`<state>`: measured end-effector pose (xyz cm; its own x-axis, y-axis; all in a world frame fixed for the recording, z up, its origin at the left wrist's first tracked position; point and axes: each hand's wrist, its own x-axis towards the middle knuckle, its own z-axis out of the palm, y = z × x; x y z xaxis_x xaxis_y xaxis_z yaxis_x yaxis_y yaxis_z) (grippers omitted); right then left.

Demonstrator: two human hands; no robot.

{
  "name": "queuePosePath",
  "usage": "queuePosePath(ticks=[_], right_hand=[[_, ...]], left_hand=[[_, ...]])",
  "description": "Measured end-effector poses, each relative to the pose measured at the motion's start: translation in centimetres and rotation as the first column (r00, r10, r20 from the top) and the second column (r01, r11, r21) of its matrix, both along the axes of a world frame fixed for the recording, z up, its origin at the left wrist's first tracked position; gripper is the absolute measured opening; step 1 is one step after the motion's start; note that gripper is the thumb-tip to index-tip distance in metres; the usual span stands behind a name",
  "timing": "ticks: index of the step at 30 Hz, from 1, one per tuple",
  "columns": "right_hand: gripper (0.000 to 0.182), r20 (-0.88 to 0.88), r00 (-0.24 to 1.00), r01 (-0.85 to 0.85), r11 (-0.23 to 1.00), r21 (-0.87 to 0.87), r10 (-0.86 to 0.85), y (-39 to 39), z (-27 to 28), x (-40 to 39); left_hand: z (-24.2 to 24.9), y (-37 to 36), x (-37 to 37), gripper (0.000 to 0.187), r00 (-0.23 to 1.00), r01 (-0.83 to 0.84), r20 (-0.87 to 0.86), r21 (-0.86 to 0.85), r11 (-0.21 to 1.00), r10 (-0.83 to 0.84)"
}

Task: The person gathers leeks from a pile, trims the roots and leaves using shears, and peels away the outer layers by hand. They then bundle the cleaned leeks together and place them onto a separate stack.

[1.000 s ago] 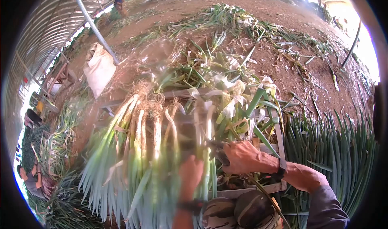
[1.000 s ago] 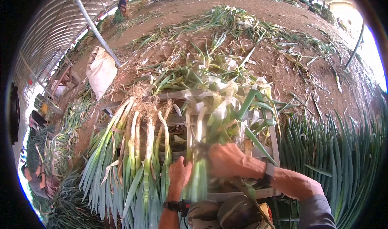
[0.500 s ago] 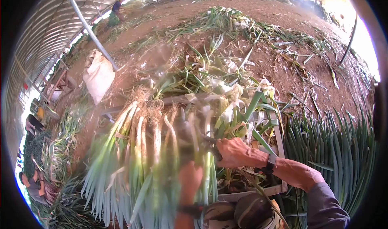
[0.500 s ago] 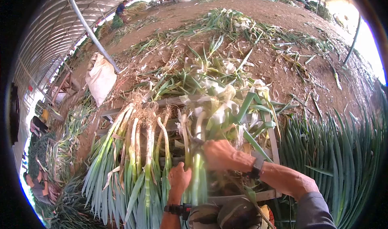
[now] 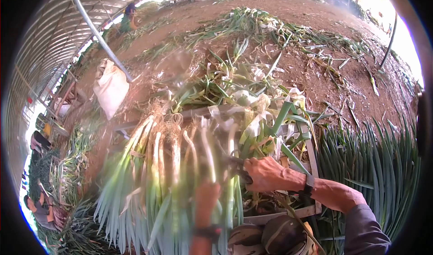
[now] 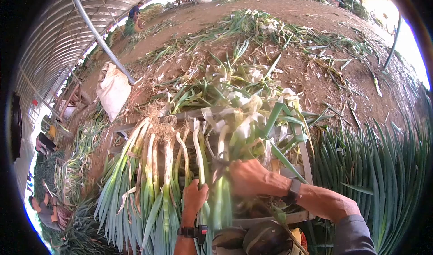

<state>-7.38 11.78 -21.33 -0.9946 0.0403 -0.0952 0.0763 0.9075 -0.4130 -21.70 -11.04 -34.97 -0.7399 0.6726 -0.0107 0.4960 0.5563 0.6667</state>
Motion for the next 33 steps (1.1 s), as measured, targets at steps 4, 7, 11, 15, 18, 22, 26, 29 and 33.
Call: queuePosePath(ticks=[4,7,11,15,18,22,26,29,33], right_hand=[[0.055,0.037,0.999,-0.035,0.992,-0.118,0.040,-0.4,0.9,0.9],[0.055,0.028,0.998,-0.058,0.981,-0.183,0.064,-0.5,2.0,1.3],[0.043,0.058,0.982,-0.160,0.955,-0.250,0.180,-1.7,1.9,1.9],[0.038,0.054,0.962,-0.243,0.927,-0.286,0.268,-3.2,3.0,1.9],[0.036,-0.022,0.955,-0.293,0.926,-0.236,0.296,-3.3,1.9,1.7],[0.035,-0.022,0.977,-0.215,0.967,-0.137,0.214,-3.2,0.9,0.6],[0.036,-0.141,0.975,-0.187,0.975,-0.117,0.170,-2.4,-1.3,-0.7],[0.044,-0.017,0.991,-0.134,0.981,-0.143,0.132,-1.8,-0.9,-1.6],[0.052,0.042,0.994,-0.097,0.984,-0.149,0.105,-1.9,-0.2,-2.0]], left_hand=[[3.1,1.1,2.5,0.027,0.997,-0.069,0.007,-0.383,0.921,0.077],[3.6,-1.1,4.6,0.027,0.988,-0.003,-0.156,-0.072,0.997,-0.009],[4.1,-4.0,4.9,0.029,0.760,-0.315,-0.633,-0.163,0.935,0.146],[1.5,-4.0,3.3,0.032,0.838,-0.457,-0.329,0.012,0.889,0.435],[1.0,-4.0,1.8,0.037,0.887,-0.430,-0.189,-0.006,0.903,0.422],[2.0,-3.6,1.6,0.045,0.939,-0.329,-0.159,-0.162,0.930,0.305],[1.5,-3.5,2.1,0.048,0.942,-0.285,-0.232,-0.176,0.942,0.242],[2.6,-3.0,3.2,0.047,0.951,-0.292,-0.151,-0.163,0.943,0.269],[2.9,-2.9,3.3,0.048,0.952,-0.288,-0.156,-0.177,0.941,0.262]])
